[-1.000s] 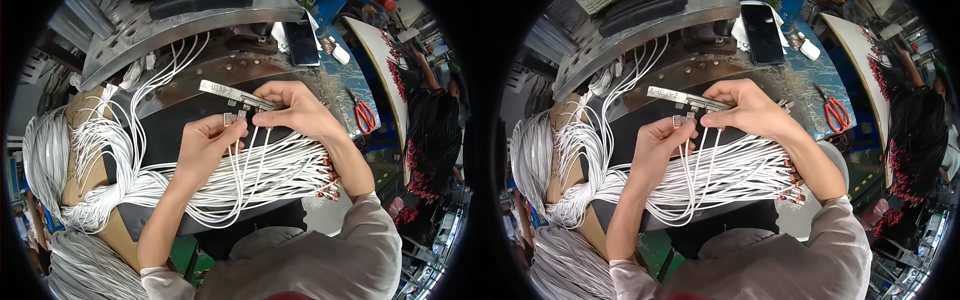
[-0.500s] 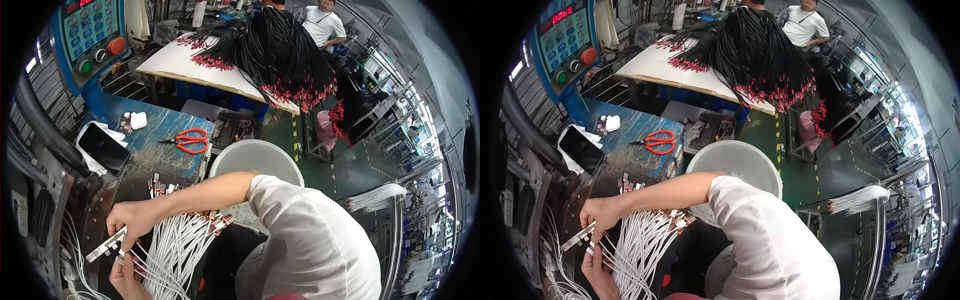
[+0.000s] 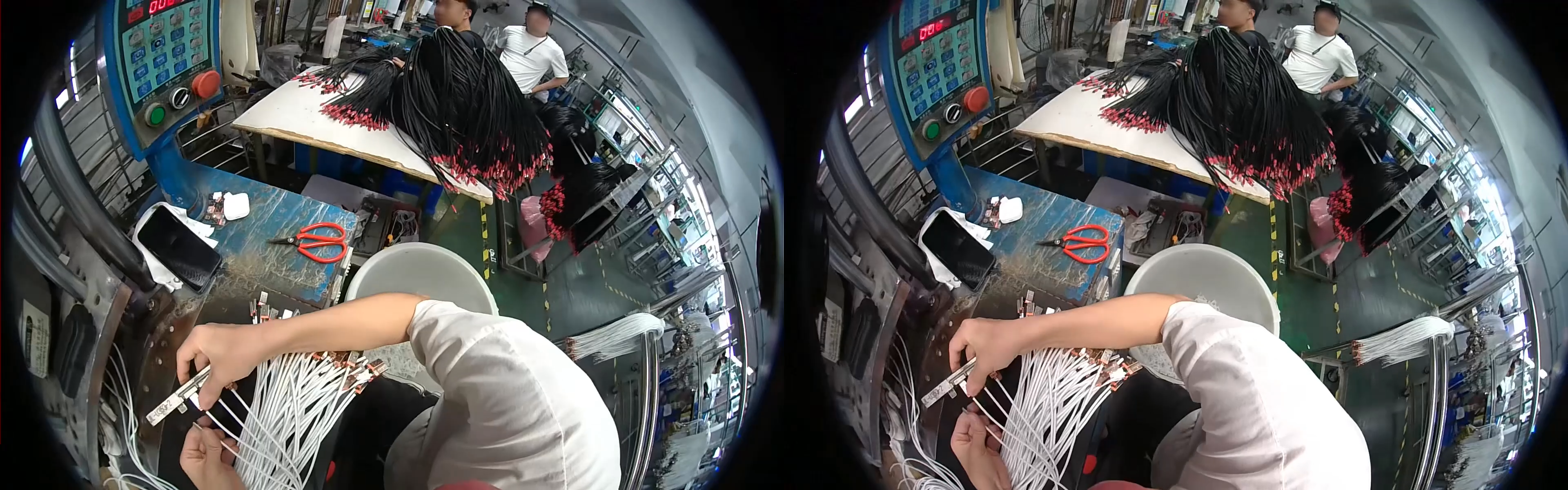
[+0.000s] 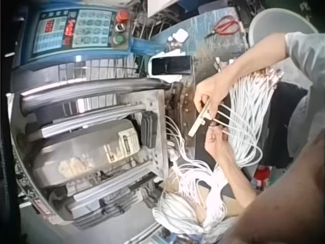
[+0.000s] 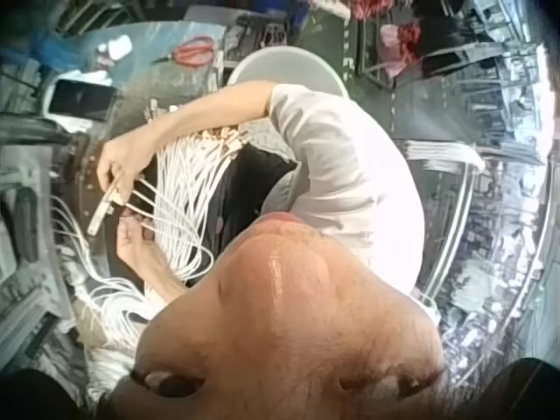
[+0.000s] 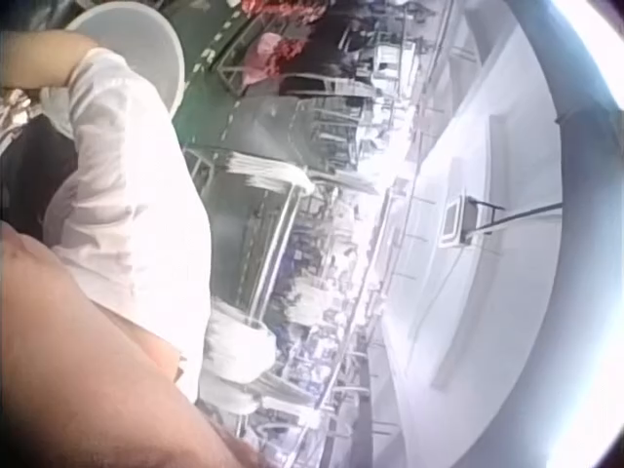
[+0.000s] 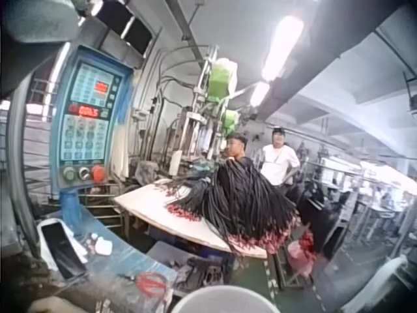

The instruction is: The person fits cable connectors into a metal fixture by hand, inserts the fixture into a press machine, presses the cables, and removes them.

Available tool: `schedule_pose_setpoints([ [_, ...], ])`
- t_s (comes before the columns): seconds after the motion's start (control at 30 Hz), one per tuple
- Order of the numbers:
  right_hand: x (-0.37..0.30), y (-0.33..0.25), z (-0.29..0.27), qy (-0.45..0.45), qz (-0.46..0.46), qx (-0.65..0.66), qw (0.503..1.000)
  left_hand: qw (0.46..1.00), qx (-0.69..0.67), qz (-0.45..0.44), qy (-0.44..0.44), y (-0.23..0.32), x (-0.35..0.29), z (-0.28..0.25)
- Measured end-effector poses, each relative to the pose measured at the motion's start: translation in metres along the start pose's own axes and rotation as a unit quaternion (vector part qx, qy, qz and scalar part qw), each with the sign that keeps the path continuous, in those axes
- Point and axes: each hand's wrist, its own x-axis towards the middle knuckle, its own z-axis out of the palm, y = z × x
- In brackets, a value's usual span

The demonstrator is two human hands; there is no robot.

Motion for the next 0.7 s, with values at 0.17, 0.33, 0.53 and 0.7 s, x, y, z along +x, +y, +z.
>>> schedule_pose_setpoints([
  [0.17,-0.001,-0.003,-0.002,-0.021,0.000,-0.044,0.999,1.000,-0.008,-0.016,0.025,0.003,-0.002,0.006],
  [0.33,-0.005,-0.007,0.004,-0.034,0.030,-0.111,0.993,1.000,-0.014,-0.010,0.023,0.003,-0.001,0.005],
  [0.53,-0.001,0.000,0.006,-0.019,-0.004,-0.093,0.995,1.000,-0.005,0.012,0.008,0.000,0.001,0.002],
  [0.7,-0.008,-0.008,0.002,-0.036,0.024,-0.096,0.994,0.999,-0.004,0.041,0.000,-0.002,-0.002,0.007],
])
